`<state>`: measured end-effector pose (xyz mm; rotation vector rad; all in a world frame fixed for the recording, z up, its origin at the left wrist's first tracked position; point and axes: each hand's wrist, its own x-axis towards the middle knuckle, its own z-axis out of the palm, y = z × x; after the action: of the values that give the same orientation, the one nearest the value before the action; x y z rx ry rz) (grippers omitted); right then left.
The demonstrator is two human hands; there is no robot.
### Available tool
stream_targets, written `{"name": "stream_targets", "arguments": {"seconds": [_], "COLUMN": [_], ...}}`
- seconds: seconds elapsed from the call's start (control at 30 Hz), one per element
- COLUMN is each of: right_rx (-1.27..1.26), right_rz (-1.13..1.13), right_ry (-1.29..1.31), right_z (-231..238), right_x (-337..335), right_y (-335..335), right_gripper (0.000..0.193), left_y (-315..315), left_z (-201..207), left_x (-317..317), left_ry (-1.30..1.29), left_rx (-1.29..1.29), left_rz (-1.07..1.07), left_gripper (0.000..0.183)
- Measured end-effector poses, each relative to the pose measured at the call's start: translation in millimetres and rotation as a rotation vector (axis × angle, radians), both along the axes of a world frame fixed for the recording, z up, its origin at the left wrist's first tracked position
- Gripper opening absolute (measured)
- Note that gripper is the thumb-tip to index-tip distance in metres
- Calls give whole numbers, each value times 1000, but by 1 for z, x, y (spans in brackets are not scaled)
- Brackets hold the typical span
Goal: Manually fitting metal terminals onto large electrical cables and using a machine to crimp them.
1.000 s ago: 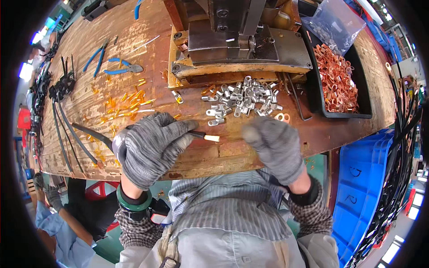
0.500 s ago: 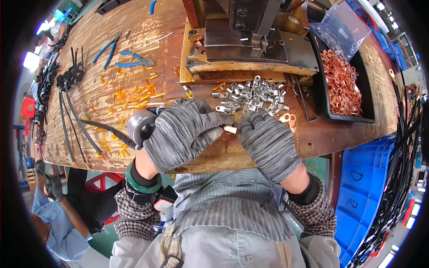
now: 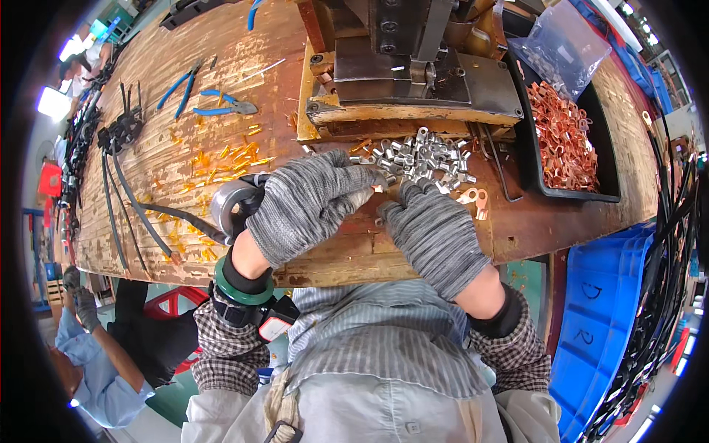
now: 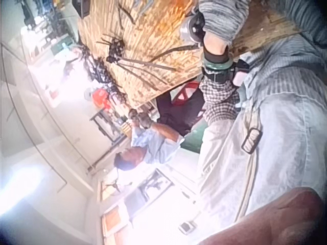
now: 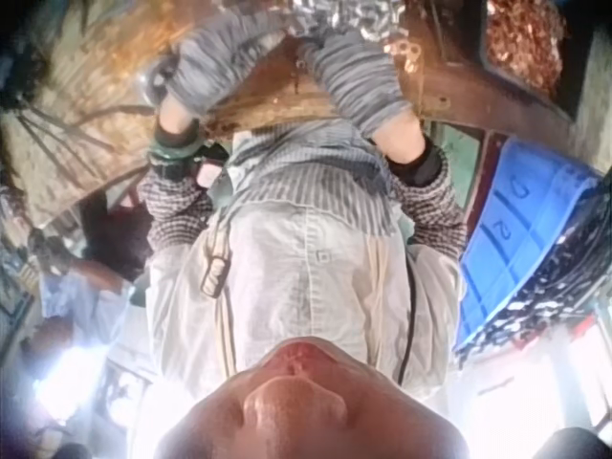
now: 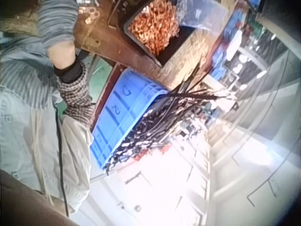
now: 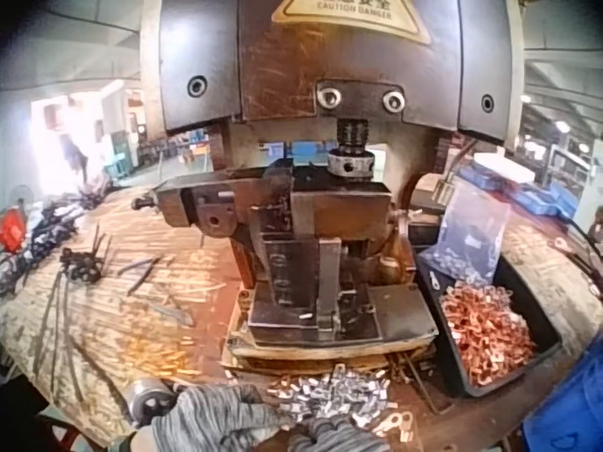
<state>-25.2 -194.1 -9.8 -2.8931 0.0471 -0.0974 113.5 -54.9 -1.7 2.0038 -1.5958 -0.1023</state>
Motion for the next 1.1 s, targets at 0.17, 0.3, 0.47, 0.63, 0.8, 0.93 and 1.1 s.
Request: {"name": "stream_targets", "arguments": {"seconds": [0.17,0.3,0.47,0.63,0.8,0.93,1.1], "right_rx": [-11,465,1730,1938,1994,2070,2147], "right_rz": [-45,-159,-418,-496,-478,-425,-382], "right_ry": [0,-165,-288,-235,-273,-318,-335], "right_z": [-4,-3,-6,-14,-22,-29,-31], "right_x": [-3,-12,-13,-10,-6,-4,-4], "right_y": [3,-4,1,15,19,20,20], "right_gripper": [20,12,8,7,8,8,8], "left_y": [-3,-7,-4,-5,-4,-5,-4], "left_z": [2,9,2,2,0,0,0], "left_x": [0,-1,-1,-2,-4,-4,-3], "left_ry": [-4,42,36,14,-18,18,56], "left_rx": [-1,12,-61,-66,-103,-108,-87], "left_rz": [18,31,7,45,54,45,28], "left_gripper": [15,15,15,15,16,17,20]}}
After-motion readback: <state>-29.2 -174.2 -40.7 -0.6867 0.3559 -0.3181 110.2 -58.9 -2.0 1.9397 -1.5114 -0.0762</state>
